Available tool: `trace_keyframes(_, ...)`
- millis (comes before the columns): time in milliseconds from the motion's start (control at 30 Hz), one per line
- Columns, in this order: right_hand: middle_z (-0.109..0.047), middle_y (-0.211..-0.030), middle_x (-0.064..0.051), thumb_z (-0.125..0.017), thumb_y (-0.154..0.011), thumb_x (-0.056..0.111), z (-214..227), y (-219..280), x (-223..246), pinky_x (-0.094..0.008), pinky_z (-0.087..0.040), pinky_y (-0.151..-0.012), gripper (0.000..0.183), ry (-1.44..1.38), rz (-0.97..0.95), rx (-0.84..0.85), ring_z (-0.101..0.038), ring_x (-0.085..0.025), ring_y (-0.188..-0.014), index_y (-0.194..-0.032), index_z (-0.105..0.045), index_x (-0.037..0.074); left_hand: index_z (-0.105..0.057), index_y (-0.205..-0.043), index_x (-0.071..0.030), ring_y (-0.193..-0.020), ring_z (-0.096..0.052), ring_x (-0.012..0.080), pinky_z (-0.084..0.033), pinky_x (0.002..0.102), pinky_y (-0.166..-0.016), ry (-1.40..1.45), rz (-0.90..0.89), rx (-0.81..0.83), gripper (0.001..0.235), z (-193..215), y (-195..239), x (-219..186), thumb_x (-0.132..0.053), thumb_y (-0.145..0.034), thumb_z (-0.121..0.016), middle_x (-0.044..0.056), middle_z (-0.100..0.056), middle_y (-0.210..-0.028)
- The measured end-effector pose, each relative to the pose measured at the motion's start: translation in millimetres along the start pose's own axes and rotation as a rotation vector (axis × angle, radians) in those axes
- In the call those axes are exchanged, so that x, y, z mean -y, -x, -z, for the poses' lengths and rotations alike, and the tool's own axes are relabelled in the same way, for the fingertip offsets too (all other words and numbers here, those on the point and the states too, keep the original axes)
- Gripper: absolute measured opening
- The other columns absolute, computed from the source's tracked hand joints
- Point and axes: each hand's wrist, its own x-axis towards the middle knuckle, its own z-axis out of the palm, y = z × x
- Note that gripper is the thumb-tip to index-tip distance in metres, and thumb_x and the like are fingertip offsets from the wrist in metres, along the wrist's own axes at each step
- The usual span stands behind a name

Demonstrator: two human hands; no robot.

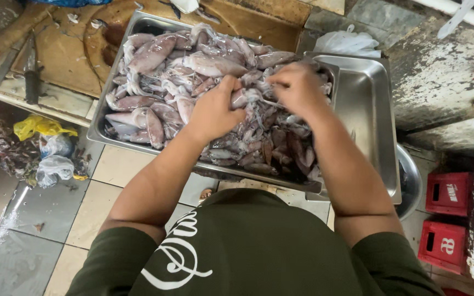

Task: The person sorts and preps a large quantity of whole squid by hand in a metal tray, lifting and turning them over to separate them.

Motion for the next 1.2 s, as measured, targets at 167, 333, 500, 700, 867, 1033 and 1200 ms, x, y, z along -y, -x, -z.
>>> trace_keyframes(167, -0.073, -0.094, -0.003, -0.08, -0.089, 0.011, -20, 10, 23, -0.026, -0.052, -0.073, 0.028, -0.531, -0.468, 0.241, -0.062, -0.008, -0.083, -0.116, -0.073, 0.009, -0.06, -0.124, -0.012, -0.107, -0.067, 0.0416, -0.053, 0.047, -0.088, 0.184, -0.231, -0.016, 0.04, -1, -9, -12, -0.021, -0.087, -0.073, 0.019, -0.072, -0.117)
trace_keyframes(333, -0.073, -0.111, 0.002, -0.066, -0.094, 0.0, -25, 17, 2, -0.022, -0.052, -0.088, 0.031, -0.849, -0.357, 0.158, -0.064, -0.003, -0.099, -0.125, -0.068, 0.001, -0.06, -0.122, -0.012, -0.102, -0.068, 0.0418, -0.053, 0.05, -0.083, 0.107, -0.228, -0.034, 0.035, -9, -14, -17, -0.022, -0.091, -0.071, 0.017, -0.071, -0.115)
trace_keyframes(500, -0.073, -0.106, 0.001, -0.066, -0.098, 0.001, -23, 21, -3, -0.021, -0.054, -0.084, 0.024, -0.856, -0.379, 0.07, -0.065, -0.004, -0.094, -0.122, -0.068, -0.002, -0.062, -0.12, -0.013, -0.092, -0.069, 0.0407, -0.053, 0.051, -0.073, 0.019, -0.2, -0.046, 0.029, -15, -14, -24, -0.026, -0.095, -0.069, 0.013, -0.071, -0.115)
trace_keyframes(700, -0.073, -0.098, 0.001, -0.071, -0.099, 0.004, -18, 26, 9, -0.021, -0.053, -0.076, 0.021, -0.721, -0.412, 0.067, -0.063, -0.003, -0.085, -0.119, -0.07, -0.003, -0.06, -0.116, -0.011, -0.089, -0.068, 0.0408, -0.053, 0.051, -0.07, -0.093, -0.224, -0.05, 0.023, -17, -15, -22, -0.024, -0.098, -0.064, 0.014, -0.069, -0.106)
trace_keyframes(867, -0.074, -0.094, 0.002, -0.074, -0.094, 0.007, -18, 25, 19, -0.02, -0.053, -0.074, 0.022, -0.643, -0.402, 0.04, -0.063, -0.001, -0.083, -0.114, -0.071, -0.003, -0.058, -0.109, -0.008, -0.089, -0.068, 0.0405, -0.053, 0.052, -0.07, -0.155, -0.258, -0.094, 0.019, -23, -15, -18, -0.022, -0.098, -0.063, 0.015, -0.068, -0.101)
trace_keyframes(1033, -0.073, -0.09, 0.004, -0.074, -0.092, 0.01, -29, 24, 22, -0.021, -0.053, -0.072, 0.016, -0.48, -0.348, -0.061, -0.061, -0.001, -0.079, -0.105, -0.073, 0.0, -0.057, -0.109, -0.007, -0.089, -0.068, 0.041, -0.052, 0.052, -0.071, -0.168, -0.248, -0.053, 0.018, -24, -15, -16, -0.021, -0.098, -0.061, 0.017, -0.067, -0.101)
trace_keyframes(1200, -0.067, -0.086, 0.005, -0.079, -0.089, 0.014, -30, 22, 29, -0.021, -0.048, -0.067, 0.022, -0.546, -0.314, -0.014, -0.054, 0.0, -0.076, -0.104, -0.07, 0.0, -0.057, -0.109, -0.007, -0.089, -0.067, 0.0424, -0.052, 0.054, -0.072, -0.135, -0.207, -0.027, 0.016, -23, -15, -18, -0.021, -0.101, -0.058, 0.018, -0.068, -0.102)
